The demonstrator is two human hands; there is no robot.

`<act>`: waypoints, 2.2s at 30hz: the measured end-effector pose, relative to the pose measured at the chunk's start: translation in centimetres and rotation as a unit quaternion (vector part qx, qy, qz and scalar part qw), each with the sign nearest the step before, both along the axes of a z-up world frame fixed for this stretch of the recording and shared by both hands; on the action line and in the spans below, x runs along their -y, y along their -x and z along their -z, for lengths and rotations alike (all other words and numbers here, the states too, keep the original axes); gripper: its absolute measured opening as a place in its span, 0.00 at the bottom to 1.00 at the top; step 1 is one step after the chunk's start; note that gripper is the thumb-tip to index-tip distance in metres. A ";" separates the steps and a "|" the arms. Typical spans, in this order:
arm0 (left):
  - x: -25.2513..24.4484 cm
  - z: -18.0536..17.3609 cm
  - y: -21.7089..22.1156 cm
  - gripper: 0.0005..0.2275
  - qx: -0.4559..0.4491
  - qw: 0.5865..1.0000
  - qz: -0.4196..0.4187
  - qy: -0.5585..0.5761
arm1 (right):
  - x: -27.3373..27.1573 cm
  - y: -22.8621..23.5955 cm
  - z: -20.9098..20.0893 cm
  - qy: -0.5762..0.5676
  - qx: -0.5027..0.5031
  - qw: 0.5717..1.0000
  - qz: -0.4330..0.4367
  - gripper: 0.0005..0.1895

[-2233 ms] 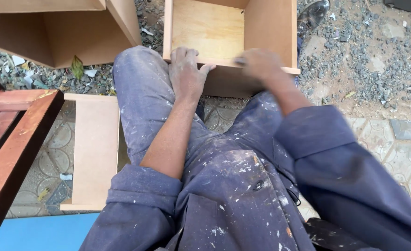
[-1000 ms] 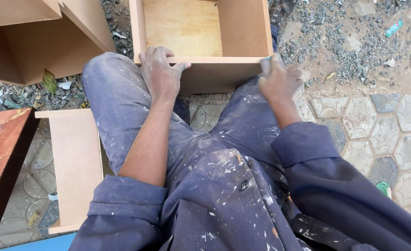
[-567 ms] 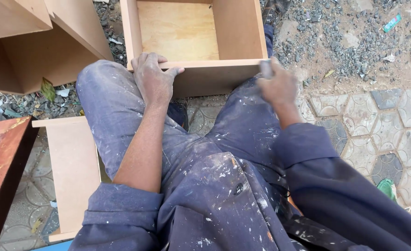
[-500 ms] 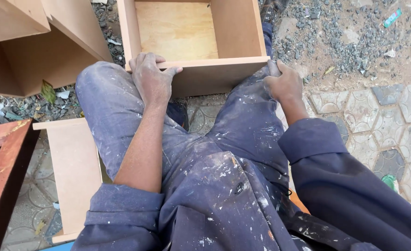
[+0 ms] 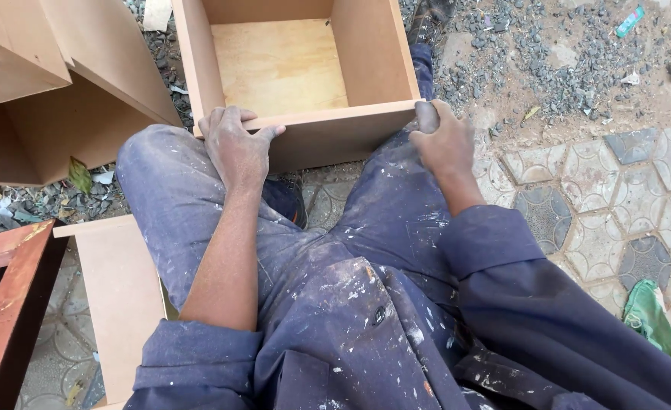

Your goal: Sanding the exterior edges and corners of a wooden box using a sanding block to smooth the surface.

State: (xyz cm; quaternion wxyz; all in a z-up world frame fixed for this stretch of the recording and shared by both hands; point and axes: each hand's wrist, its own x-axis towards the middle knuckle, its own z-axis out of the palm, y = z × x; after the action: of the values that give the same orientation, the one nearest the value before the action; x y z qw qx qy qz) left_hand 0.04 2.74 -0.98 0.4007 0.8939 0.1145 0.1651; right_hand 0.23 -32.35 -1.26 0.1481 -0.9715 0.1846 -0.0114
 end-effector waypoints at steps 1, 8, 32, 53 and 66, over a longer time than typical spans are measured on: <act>0.0 0.0 0.0 0.21 0.001 1.000 0.000 0.000 | -1.6 0.2 -0.8 0.000 0.001 1.000 0.000 0.37; 0.0 -0.2 0.3 0.21 -0.019 1.000 -0.001 -0.003 | -6.9 1.2 -3.1 -0.039 0.017 0.995 -0.088 0.35; -0.3 0.3 -0.3 0.21 -0.010 1.000 0.006 -0.010 | -15.4 2.2 -6.5 -0.026 0.018 0.989 -0.146 0.30; -0.4 0.4 -0.2 0.20 -0.026 1.000 0.008 -0.003 | -12.2 1.0 3.5 -0.366 0.028 0.925 0.097 0.48; 4.9 1.0 -0.8 0.15 -0.023 0.974 0.131 -0.182 | -3.2 -0.3 1.3 -0.590 0.111 0.789 0.129 0.40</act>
State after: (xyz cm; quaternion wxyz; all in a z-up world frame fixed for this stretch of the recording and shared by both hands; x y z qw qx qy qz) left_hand 0.89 -2.15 -1.97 0.2463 0.9627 -0.0261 0.1091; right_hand 0.52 -29.16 -2.55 0.7093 -0.6540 0.2615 -0.0271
